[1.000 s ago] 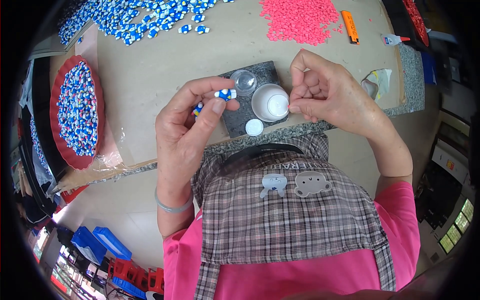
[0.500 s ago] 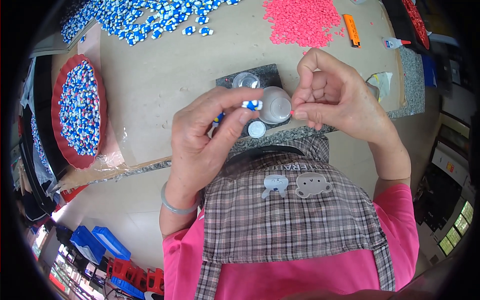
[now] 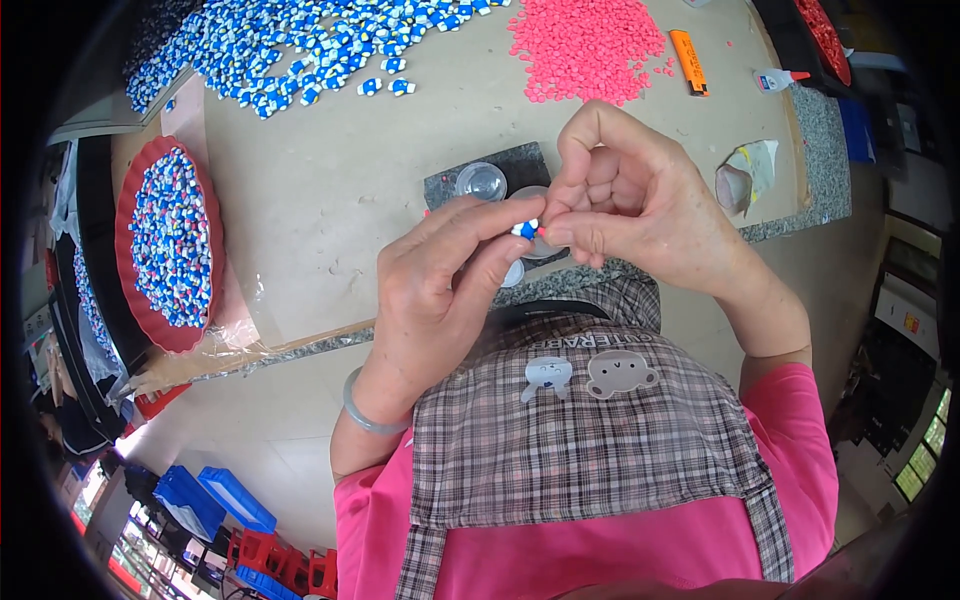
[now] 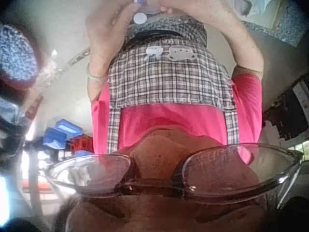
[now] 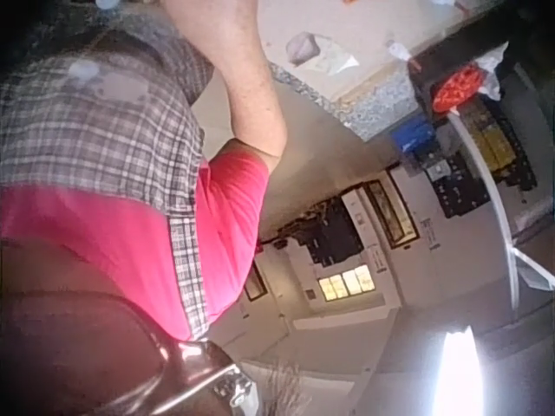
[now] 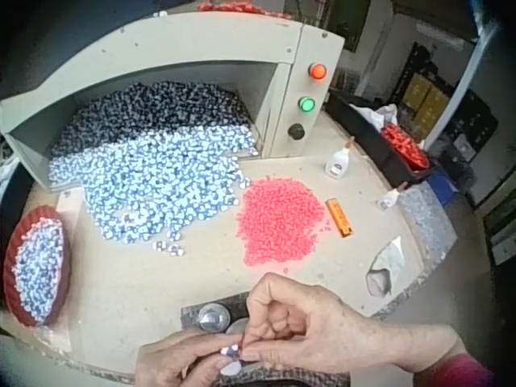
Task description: The person assembles small figurines by picking up individual components, applying glue, attaching the pieces together by hand, and wiping the parts with a cloth.
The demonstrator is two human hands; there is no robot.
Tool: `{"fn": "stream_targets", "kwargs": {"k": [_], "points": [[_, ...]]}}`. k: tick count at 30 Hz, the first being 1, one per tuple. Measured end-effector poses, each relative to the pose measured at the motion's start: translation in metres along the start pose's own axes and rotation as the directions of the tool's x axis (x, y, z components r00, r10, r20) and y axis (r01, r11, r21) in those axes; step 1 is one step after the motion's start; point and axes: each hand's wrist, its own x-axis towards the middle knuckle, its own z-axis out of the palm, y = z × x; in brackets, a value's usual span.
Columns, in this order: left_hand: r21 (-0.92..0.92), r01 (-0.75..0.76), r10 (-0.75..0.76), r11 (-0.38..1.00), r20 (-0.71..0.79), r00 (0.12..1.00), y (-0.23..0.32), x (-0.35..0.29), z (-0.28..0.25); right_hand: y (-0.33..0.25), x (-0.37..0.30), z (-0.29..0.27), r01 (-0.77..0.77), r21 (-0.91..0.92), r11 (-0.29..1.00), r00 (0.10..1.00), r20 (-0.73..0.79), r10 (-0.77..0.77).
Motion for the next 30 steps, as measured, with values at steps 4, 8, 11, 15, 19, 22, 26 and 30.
{"fn": "stream_targets", "kwargs": {"k": [4, 8, 11, 15, 19, 22, 26, 30], "points": [[0.053, -0.018, 0.019, 0.998, -0.005, 1.000, 0.000, 0.001, 0.001, -0.002, 0.002, 0.000, -0.025, -0.019, 1.000, 1.000, -0.011, 0.025], [0.127, -0.060, 0.060, 0.990, 0.008, 0.998, 0.001, 0.002, 0.001, -0.003, 0.003, -0.001, -0.055, -0.050, 0.997, 0.998, -0.016, 0.054], [0.192, -0.148, 0.155, 0.970, -0.022, 0.988, -0.002, 0.001, 0.006, -0.001, 0.002, 0.003, -0.035, -0.070, 0.997, 0.998, -0.056, 0.031], [0.245, -0.193, 0.204, 0.950, -0.022, 0.979, 0.003, 0.002, 0.009, 0.013, 0.000, 0.009, 0.185, -0.262, 0.947, 0.962, -0.150, -0.230], [0.195, -0.096, 0.105, 0.976, -0.038, 0.994, 0.002, -0.001, 0.004, 0.020, -0.004, 0.015, 0.349, -0.556, 0.754, 0.855, -0.140, -0.499], [-0.009, 0.067, -0.067, 0.998, -0.073, 0.995, 0.001, -0.003, -0.003, 0.017, -0.006, -0.005, 0.321, -0.641, 0.697, 0.854, -0.123, -0.506], [-0.576, 0.287, -0.399, 0.765, -0.076, 0.914, -0.020, -0.005, -0.027, 0.032, -0.004, -0.055, 0.095, -0.755, 0.649, 0.848, -0.280, -0.451], [-0.853, 0.210, -0.470, 0.479, -0.047, 0.881, -0.036, 0.002, -0.041, 0.051, 0.005, -0.069, 0.033, -0.841, 0.540, 0.828, -0.279, -0.486]]}}
